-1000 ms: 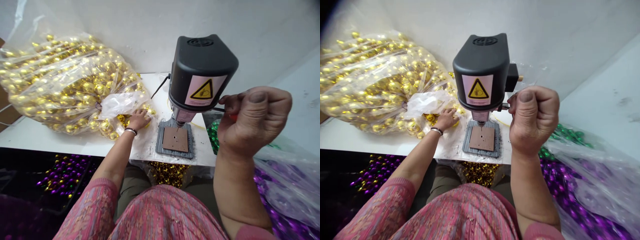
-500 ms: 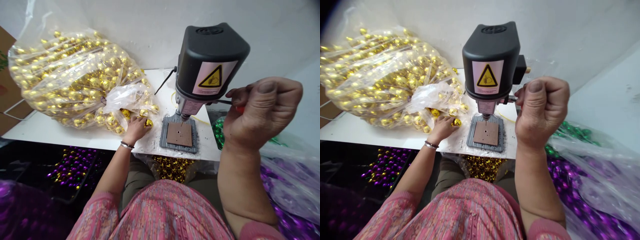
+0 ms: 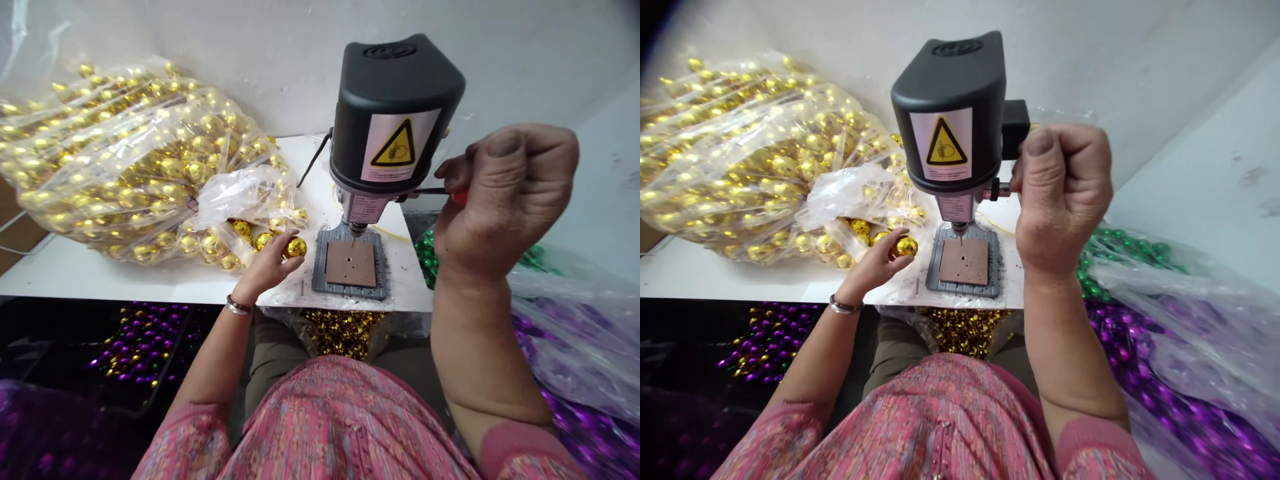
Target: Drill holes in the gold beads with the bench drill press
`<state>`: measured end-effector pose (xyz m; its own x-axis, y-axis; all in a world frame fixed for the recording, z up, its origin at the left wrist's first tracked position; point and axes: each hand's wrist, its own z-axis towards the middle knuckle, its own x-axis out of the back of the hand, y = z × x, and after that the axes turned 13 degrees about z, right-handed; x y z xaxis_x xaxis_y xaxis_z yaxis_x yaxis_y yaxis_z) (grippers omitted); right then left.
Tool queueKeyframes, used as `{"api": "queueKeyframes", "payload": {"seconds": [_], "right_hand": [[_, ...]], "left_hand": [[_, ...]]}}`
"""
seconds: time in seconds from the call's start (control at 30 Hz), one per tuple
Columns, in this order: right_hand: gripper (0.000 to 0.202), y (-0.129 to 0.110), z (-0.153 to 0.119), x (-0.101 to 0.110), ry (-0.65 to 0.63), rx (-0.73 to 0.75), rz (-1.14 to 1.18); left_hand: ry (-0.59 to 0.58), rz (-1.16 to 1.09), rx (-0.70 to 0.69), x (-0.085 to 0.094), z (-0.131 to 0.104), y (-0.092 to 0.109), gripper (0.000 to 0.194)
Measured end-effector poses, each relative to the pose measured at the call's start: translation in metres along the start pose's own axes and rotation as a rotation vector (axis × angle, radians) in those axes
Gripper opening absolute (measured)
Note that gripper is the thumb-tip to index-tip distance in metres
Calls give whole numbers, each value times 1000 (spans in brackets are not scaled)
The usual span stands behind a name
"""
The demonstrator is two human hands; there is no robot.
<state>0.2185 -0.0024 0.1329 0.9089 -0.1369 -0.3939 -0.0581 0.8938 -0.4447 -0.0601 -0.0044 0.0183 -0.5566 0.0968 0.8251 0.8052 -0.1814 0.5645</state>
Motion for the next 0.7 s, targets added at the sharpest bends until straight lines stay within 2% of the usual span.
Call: {"api": "queueKeyframes", "payload": {"seconds": [0.07, 0.13, 0.2, 0.27, 0.37, 0.47, 0.7], "right_hand": [[26, 5, 12, -2, 1, -7, -20], [29, 12, 25, -4, -4, -11, -16], [33, 21, 36, -7, -6, -17, -5], [34, 29, 45, -9, 1, -17, -10], [27, 36, 52, -13, 31, -38, -42], [29, 37, 57, -18, 86, -77, -71], [32, 35, 60, -24, 98, -103, -100]], "left_hand": [[-92, -508, 27, -5, -7, 6, 62], [-206, -973, 77, -18, -14, 13, 65], [-255, -1266, 138, -34, -19, 20, 68], [-244, -1401, 190, -48, -21, 24, 70], [-207, -1398, 226, -61, -22, 27, 76], [-193, -1219, 200, -64, -18, 27, 86], [-174, -713, 116, -65, 5, 38, 59]]}}
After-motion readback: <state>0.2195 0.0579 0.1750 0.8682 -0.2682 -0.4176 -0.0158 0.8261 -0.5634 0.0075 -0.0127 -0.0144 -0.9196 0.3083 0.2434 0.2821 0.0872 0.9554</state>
